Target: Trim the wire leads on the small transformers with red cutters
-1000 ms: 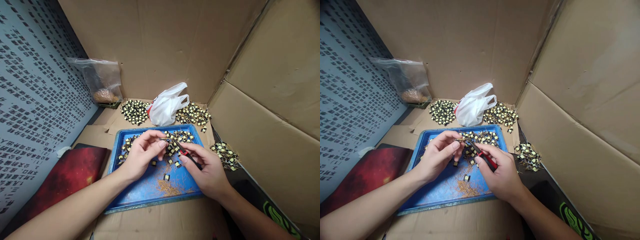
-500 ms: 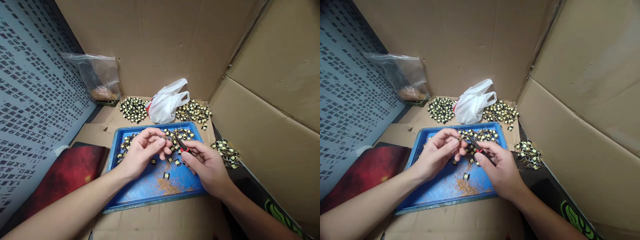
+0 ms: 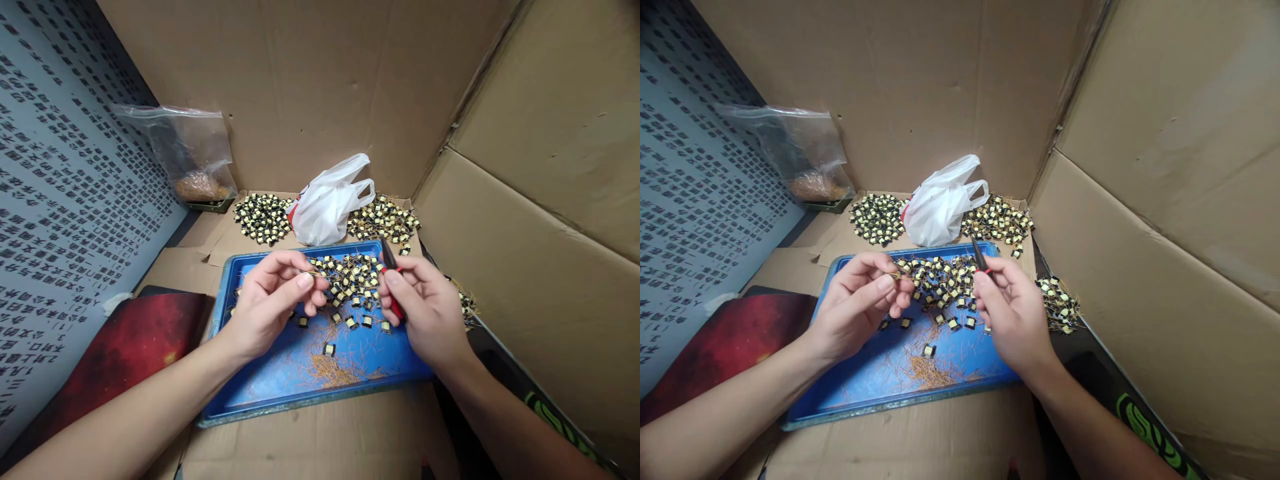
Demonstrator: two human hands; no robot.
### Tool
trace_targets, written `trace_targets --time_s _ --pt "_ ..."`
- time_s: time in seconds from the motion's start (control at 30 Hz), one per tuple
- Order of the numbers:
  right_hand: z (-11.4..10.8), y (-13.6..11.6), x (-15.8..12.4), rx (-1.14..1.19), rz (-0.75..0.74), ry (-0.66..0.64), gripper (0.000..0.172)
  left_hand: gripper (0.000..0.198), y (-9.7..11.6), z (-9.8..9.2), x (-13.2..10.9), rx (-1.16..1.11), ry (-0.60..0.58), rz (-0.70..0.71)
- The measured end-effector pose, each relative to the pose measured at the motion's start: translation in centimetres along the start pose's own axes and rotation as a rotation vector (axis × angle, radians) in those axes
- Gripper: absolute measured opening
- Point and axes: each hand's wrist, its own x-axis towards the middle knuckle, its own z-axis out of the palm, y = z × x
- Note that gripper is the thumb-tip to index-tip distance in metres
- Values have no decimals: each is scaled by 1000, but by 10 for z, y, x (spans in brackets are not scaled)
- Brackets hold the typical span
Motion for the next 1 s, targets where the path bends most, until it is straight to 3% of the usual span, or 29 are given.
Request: trace_targets --time_s 0.07,0.27,0.4,0.67,0.9,1.0 --pt "-2 1 4 -50 -45 3 22 23 0 -1 3 0 27 12" --pt "1 2 -4 -318 -177 -179 26 24 -5 -2 6 21 28 6" --pt "5 5 -8 -310 -187 -200 30 21 -5 0 4 20 -11 -28" --pt "9 -5 -10 -201 -99 -157 31 16 -6 -2 1 77 -54 -57" --pt "7 -11 -9 -238 -95 -107 33 19 -2 3 -2 84 1 -33" --pt "0 -8 -2 -176 -66 4 32 22 1 1 -1 56 67 35"
